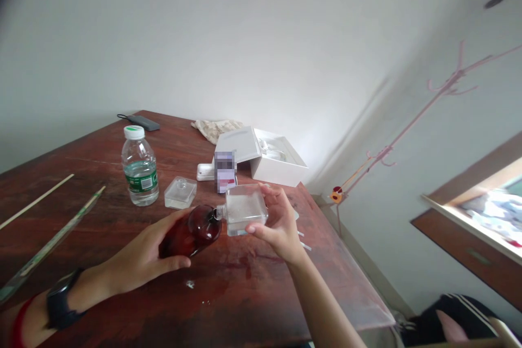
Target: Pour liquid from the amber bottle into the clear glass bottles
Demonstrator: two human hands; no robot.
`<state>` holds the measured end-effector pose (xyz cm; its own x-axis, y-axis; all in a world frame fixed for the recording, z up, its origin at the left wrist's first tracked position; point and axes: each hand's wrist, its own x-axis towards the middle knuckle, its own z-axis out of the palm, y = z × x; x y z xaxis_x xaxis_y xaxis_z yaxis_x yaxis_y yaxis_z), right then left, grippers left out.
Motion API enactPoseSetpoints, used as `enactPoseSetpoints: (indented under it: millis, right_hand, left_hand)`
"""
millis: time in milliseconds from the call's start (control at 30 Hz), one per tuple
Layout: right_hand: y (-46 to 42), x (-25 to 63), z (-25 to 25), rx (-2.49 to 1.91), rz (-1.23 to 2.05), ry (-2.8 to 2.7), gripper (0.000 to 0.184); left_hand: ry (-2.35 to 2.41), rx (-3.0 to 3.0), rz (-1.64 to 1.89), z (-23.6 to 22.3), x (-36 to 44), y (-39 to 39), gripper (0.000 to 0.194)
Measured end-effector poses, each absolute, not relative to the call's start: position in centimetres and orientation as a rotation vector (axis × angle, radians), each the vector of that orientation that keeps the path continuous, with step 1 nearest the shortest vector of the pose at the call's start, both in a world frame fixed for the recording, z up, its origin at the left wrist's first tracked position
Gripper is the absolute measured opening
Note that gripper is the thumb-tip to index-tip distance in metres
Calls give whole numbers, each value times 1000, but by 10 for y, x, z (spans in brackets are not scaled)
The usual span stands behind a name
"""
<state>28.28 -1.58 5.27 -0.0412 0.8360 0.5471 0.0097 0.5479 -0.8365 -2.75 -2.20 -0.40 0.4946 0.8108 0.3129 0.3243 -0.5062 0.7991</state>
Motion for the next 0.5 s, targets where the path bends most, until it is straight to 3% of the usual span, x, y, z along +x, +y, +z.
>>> enactPoseSetpoints:
  millis: [500]
  right_hand:
    - [-35, 280, 66, -780, 738, -1515, 65]
  left_hand:
    - [845, 2078, 967, -1, -26, -25, 87]
